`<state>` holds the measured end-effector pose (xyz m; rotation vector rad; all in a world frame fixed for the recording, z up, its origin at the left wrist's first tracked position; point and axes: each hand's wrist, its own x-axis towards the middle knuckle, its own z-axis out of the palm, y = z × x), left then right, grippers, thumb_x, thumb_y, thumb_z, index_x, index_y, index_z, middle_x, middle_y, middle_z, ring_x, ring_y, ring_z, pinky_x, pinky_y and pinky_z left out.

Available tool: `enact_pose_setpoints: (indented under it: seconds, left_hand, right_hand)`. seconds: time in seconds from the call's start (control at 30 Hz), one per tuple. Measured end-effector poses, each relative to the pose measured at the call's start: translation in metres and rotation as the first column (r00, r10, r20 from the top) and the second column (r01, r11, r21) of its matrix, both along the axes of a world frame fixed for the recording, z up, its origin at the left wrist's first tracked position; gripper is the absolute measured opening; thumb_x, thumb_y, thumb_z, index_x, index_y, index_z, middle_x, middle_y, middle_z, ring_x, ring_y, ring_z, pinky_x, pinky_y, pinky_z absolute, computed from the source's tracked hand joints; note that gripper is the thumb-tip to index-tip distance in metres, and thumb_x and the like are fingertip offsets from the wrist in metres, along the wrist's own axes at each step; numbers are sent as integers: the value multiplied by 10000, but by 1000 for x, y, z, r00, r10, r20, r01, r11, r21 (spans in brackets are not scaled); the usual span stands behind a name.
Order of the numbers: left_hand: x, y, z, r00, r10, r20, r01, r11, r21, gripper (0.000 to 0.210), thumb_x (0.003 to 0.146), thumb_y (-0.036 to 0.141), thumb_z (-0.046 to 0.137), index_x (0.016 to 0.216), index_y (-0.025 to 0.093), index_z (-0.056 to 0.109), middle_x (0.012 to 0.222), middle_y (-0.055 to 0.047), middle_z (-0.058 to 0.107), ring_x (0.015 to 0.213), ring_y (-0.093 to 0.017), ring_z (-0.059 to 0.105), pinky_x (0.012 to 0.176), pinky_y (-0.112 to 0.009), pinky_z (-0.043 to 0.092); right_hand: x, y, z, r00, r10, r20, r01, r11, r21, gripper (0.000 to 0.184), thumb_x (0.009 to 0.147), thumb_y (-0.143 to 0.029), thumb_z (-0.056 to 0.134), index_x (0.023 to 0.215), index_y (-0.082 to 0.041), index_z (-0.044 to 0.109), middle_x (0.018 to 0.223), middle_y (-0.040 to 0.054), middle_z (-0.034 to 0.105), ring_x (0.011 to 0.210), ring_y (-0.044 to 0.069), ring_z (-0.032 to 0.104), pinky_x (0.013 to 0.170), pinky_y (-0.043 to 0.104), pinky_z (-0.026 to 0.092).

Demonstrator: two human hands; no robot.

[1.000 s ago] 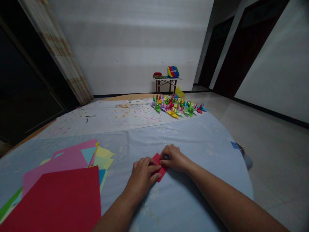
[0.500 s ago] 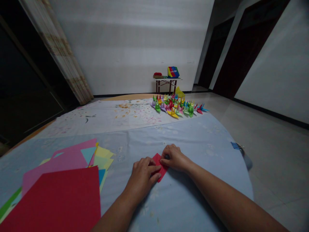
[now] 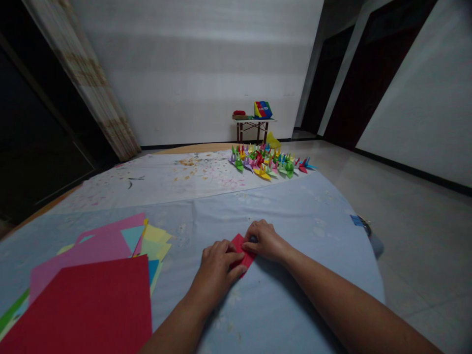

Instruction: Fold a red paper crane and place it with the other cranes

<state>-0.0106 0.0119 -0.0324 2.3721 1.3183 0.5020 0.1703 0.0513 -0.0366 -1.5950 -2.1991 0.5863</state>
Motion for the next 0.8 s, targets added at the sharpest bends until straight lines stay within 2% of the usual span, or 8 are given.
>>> enact_pose_setpoints:
  seconds: [0.3, 0.57, 0.8]
  left_hand:
    - [0, 2, -2, 1000, 28, -11, -29, 999, -27, 210, 711, 349, 670, 917, 308, 672, 961, -5, 567, 948, -202, 488, 835, -349, 327]
    - [-1, 3, -3, 999, 39, -17, -39, 999, -13, 221, 699, 357, 683, 917, 323, 671, 963, -5, 558, 956, -204, 479, 831, -346, 327]
    - [-1, 3, -7, 998, 45, -40, -45, 999, 9, 234, 697, 355, 691, 927, 319, 670, 963, -10, 565, 950, -204, 482, 818, -342, 331]
  right_hand:
    - [3, -3, 6, 1000, 29, 6, -29, 999, -23, 146, 693, -356, 666, 788, -245, 672, 910, 20, 577, 943, 208, 447, 813, 337, 293]
    - [7, -3, 2, 997, 77, 8, -77, 997, -17, 198, 710, -396, 660, 849, -255, 657, 936, 26, 552, 958, 211, 433, 816, 342, 294]
    - [7, 0, -4, 1000, 10, -15, -10, 1000, 6, 112, 714, -323, 663, 802, -254, 669, 905, 24, 576, 939, 202, 451, 809, 328, 301]
